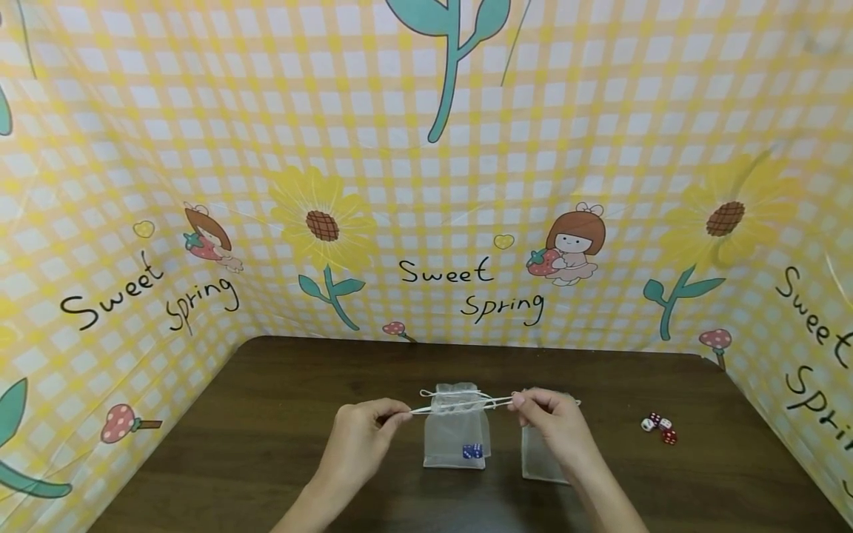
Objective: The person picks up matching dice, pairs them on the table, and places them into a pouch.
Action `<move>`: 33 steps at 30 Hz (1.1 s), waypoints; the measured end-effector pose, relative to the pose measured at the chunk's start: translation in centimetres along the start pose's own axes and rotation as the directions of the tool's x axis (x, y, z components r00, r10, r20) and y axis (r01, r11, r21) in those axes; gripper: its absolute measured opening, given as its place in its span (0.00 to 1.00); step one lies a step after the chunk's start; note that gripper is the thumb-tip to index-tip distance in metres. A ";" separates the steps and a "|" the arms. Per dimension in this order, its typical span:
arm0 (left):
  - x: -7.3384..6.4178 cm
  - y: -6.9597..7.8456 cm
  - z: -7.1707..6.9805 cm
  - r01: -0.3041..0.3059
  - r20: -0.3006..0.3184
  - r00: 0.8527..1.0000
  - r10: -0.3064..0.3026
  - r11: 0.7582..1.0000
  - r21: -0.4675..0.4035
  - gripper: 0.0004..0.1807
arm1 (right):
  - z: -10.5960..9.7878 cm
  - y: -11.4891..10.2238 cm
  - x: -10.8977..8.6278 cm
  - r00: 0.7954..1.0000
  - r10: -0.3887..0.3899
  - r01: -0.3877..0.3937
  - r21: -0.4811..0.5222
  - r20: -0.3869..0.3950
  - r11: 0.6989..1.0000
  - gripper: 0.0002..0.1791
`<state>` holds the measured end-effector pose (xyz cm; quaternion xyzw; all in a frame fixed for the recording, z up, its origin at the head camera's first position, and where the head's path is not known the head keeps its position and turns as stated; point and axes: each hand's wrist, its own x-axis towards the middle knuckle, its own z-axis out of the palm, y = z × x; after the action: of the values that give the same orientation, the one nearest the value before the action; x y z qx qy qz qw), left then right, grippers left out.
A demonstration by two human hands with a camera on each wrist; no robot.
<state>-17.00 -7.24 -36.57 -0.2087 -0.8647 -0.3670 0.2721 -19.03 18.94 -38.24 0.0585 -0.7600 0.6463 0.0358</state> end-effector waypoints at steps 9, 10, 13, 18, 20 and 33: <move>-0.2 -0.7 -0.3 0.057 -0.006 0.998 -0.057 0.998 -0.005 0.03 | -0.6 0.1 0.1 0.998 0.006 -0.006 0.010 -0.069 1.000 0.11; -0.3 -0.8 -0.3 0.066 -0.005 0.998 -0.066 0.998 -0.013 0.03 | -0.8 0.1 0.1 0.997 0.004 -0.004 0.007 -0.073 1.000 0.11; -0.3 -1.0 -0.4 0.094 0.001 0.996 -0.094 0.995 -0.032 0.02 | -1.1 0.1 -0.1 0.997 0.013 -0.013 0.000 -0.077 1.000 0.11; -0.3 -1.5 -0.9 0.136 0.002 0.991 -0.136 0.990 -0.029 0.03 | -1.4 0.2 -0.3 0.997 0.009 -0.011 -0.023 -0.071 1.000 0.14; -0.3 -1.7 -1.1 0.151 -0.002 0.988 -0.151 0.988 -0.025 0.03 | -1.4 0.2 -0.3 0.997 0.002 -0.004 -0.031 -0.080 1.000 0.14; -0.3 -3.7 -1.3 0.216 0.001 0.976 -0.216 0.976 0.016 0.02 | 0.3 1.0 0.5 0.996 0.028 -0.047 -0.231 -0.084 0.972 0.10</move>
<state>-18.46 -10.69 -37.90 -0.1116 -0.8855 -0.3872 0.2311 -19.69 18.78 -39.22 0.0134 -0.8294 0.5551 0.0606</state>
